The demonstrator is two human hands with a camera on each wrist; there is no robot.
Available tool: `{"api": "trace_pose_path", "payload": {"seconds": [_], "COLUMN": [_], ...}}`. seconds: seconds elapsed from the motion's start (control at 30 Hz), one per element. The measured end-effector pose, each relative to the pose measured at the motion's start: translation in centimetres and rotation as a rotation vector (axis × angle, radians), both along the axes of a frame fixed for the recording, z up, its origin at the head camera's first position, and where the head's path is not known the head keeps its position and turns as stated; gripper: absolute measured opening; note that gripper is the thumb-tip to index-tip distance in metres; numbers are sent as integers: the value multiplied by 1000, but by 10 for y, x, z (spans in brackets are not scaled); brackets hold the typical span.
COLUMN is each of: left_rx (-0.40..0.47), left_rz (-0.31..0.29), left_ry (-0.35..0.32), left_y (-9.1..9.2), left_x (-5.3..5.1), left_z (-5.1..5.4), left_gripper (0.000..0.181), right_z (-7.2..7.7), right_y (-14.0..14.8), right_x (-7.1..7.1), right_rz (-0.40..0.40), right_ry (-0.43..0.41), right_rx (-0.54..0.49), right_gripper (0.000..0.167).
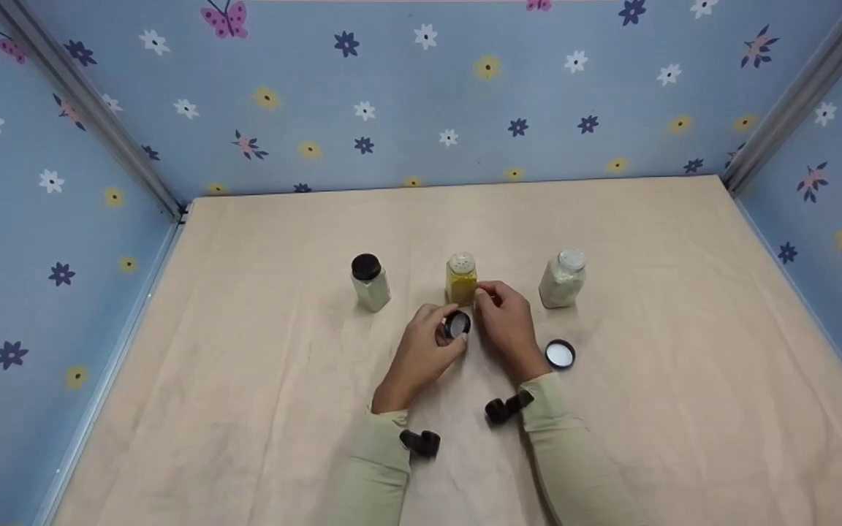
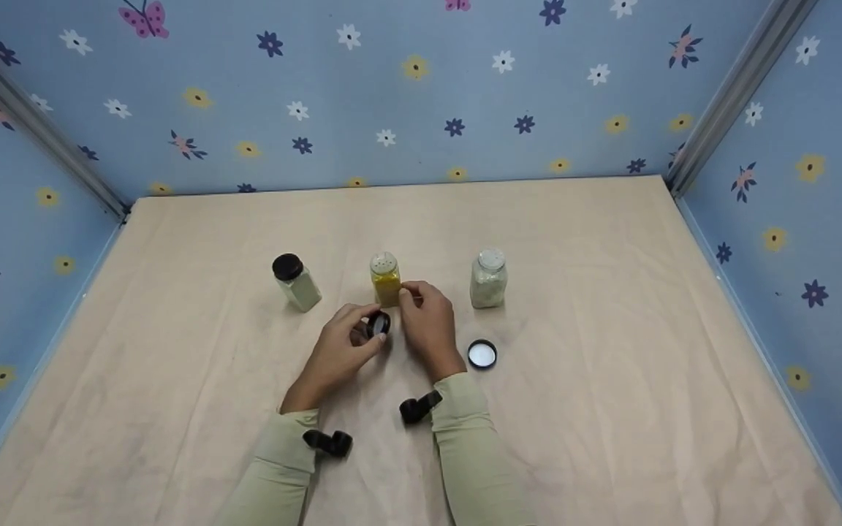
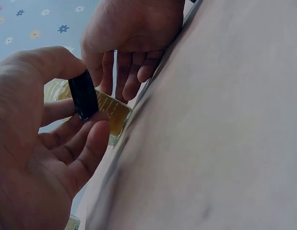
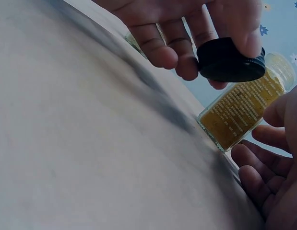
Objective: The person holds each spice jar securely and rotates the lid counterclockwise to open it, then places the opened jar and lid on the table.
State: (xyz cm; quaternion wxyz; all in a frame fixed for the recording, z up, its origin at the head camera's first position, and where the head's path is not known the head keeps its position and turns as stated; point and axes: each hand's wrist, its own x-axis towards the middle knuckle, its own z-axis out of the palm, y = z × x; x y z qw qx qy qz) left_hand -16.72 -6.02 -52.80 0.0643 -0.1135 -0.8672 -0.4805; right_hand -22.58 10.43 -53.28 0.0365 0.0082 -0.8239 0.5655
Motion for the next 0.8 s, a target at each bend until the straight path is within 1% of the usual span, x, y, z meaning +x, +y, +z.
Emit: {"api": "trace_pose_path", "payload": {"seconds": [0.13,0.4,0.67,0.8], "left_rx": [-8,-45,-102,-144], "left_rz": [-9,-30,-68,-88], "left_ry": [-3,-63,-18,1], "left_y": [0,0,3,5], "left_x": [1,2,4,4], "left_z": [-1,-2,-1,-1], "left_gripper": [50,53,57,59], "right_z": [1,0,0,1], "right_y": [0,-1,-1,0], "right_x": [0,0,0,1], "right_rz": [2,3,1,-1], "right_ry": [-4,-11,10,-3], "right_rx": [0,1,14,5], "right_gripper": [25,25,25,26]}}
